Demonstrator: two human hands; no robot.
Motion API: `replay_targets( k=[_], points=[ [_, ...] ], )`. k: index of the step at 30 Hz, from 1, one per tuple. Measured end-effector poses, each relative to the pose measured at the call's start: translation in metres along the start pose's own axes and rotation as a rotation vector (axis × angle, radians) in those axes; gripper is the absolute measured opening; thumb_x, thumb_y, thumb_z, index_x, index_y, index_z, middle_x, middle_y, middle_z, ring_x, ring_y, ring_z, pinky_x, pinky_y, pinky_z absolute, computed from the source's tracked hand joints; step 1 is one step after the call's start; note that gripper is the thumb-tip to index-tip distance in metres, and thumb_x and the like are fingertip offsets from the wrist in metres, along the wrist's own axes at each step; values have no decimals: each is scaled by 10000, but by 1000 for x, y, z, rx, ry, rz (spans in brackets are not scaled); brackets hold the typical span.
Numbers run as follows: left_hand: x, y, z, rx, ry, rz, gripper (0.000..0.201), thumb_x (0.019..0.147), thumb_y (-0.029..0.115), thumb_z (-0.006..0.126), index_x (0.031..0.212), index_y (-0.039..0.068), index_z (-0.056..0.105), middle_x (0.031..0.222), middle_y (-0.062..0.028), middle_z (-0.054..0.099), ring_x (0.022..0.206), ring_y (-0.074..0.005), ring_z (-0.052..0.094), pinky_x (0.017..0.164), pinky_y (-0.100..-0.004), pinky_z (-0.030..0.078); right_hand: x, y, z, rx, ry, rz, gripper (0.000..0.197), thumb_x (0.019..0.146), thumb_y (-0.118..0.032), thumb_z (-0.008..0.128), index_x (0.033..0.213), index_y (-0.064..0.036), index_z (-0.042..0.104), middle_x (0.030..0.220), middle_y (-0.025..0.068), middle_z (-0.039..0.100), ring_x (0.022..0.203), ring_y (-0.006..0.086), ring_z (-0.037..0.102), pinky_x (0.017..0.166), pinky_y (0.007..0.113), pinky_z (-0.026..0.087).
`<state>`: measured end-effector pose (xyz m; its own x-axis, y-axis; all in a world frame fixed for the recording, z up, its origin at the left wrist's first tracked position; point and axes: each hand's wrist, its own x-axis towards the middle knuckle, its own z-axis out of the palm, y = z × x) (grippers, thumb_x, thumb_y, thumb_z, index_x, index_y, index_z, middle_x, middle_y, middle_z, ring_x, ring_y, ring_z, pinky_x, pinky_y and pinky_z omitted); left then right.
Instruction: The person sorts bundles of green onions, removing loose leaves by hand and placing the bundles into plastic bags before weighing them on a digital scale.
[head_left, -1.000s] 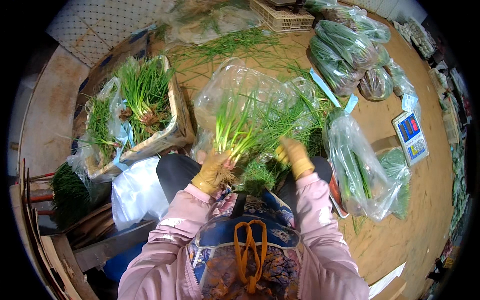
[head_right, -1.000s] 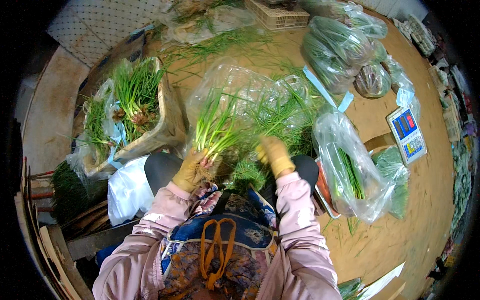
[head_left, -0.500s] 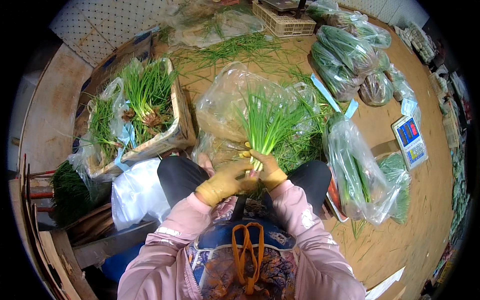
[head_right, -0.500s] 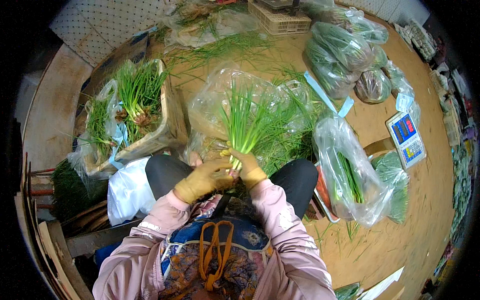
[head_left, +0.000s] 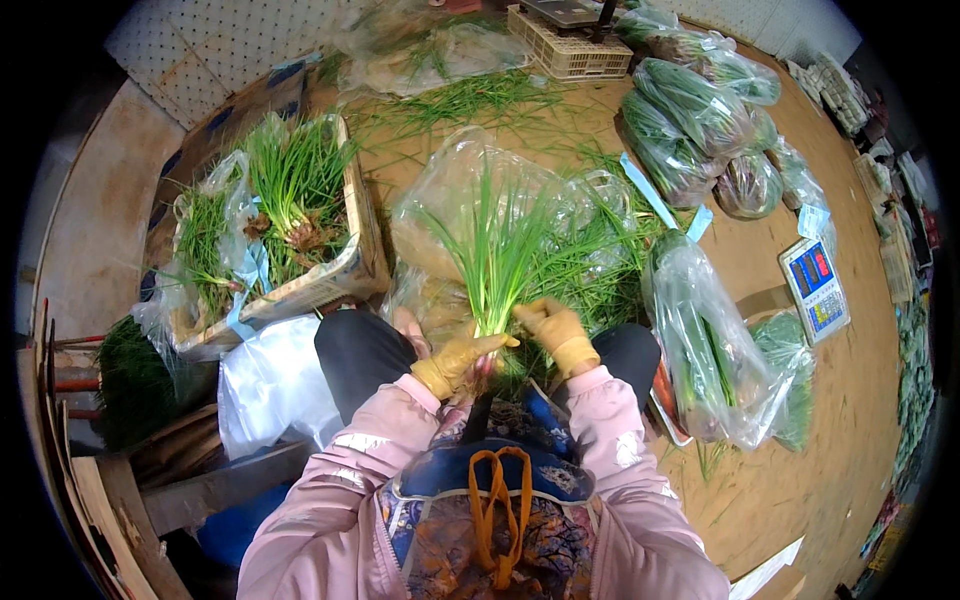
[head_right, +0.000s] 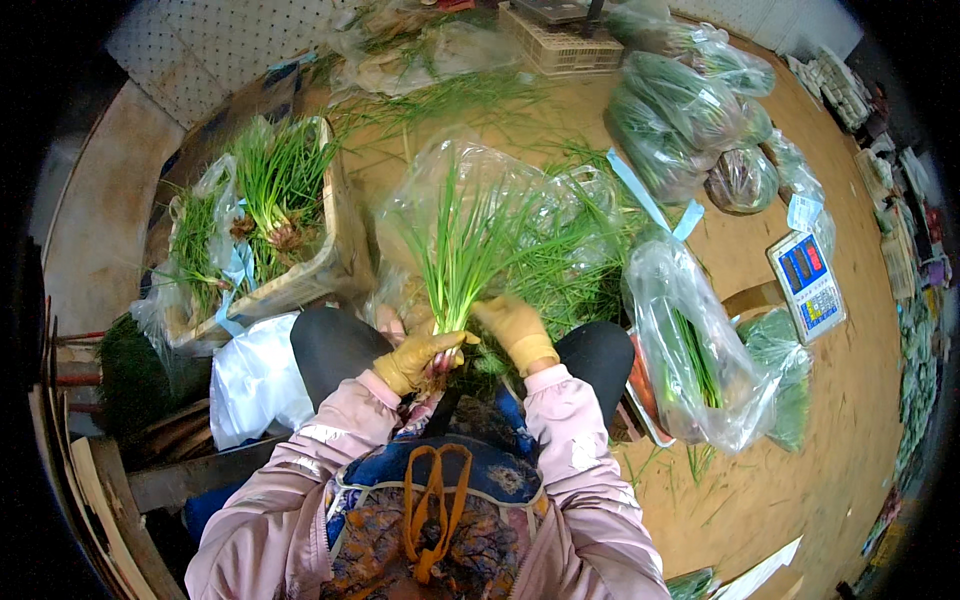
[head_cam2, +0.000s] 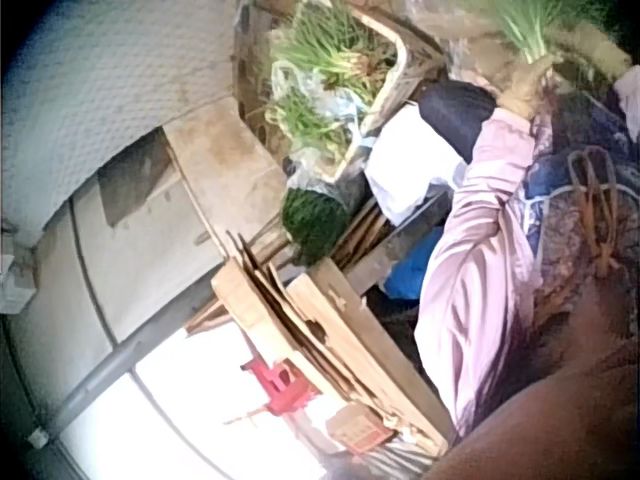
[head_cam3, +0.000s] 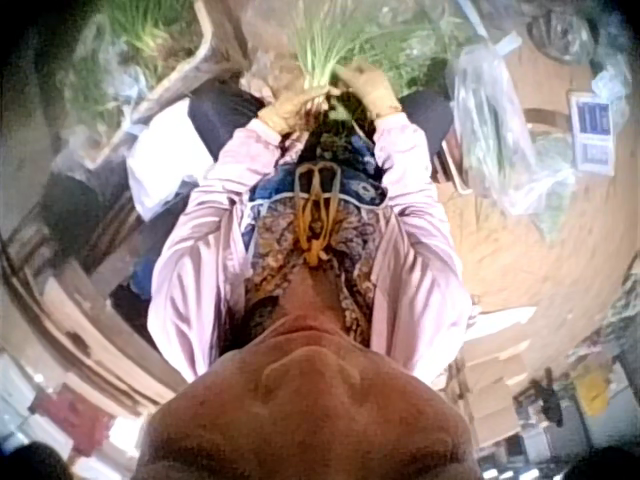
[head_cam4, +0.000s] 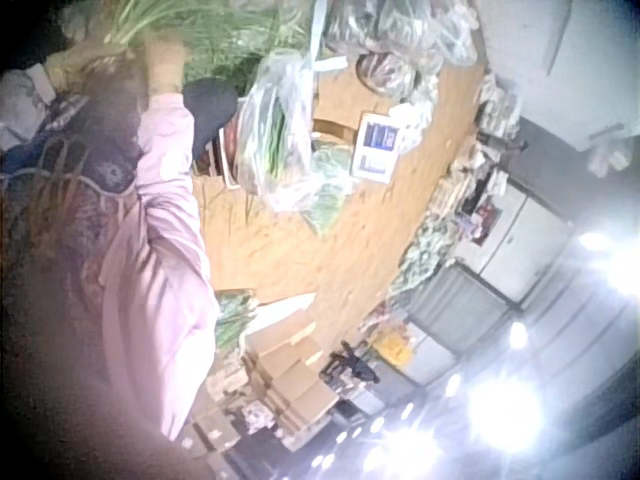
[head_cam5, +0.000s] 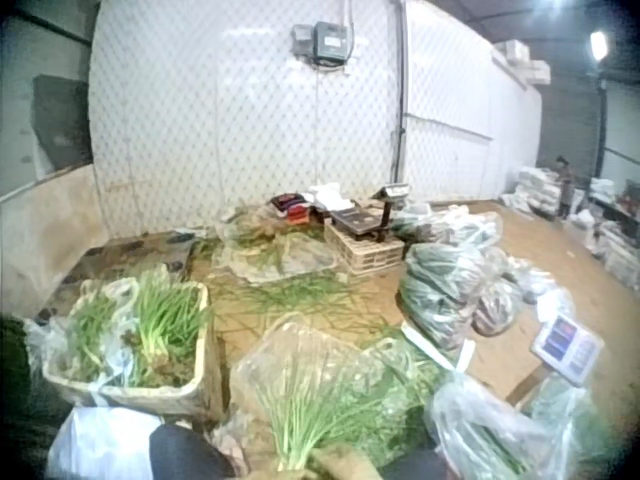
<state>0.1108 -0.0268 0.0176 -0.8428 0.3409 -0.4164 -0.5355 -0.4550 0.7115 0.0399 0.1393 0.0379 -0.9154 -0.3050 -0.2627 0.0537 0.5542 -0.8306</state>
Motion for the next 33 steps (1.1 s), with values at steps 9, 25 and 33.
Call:
replay_targets(
  k=[9, 25, 33],
  points=[
    [-4, 5, 7, -176, 17, -1, 447, 830, 170, 547, 1218, 95, 338, 1037, -150, 546, 745, -194, 605, 546, -231, 493, 19, -33, 8, 126, 181, -231, 277, 771, -151, 596, 1009, -13, 561, 605, 49, 572, 536, 101, 533, 505, 237, 420],
    [-10, 7, 9, -273, 39, 58, 346, 821, 123, 527, 1139, 14, 446, 976, -112, 575, 857, -214, 594, 735, -285, 500, 12, -4, 15, 0, -151, -31, 331, 725, -321, 613, 762, 3, 560, 682, 153, 590, 624, 282, 588, 598, 352, 462],
    [-6, 6, -3, -273, 116, 5, 303, 813, 102, 540, 1102, 51, 464, 884, -55, 575, 654, -119, 576, 483, -182, 444, -16, -21, 20, 743, -352, 58, 153, 799, -157, 579, 778, -15, 525, 593, 62, 567, 472, 104, 521, 417, 195, 395]
  ],
)
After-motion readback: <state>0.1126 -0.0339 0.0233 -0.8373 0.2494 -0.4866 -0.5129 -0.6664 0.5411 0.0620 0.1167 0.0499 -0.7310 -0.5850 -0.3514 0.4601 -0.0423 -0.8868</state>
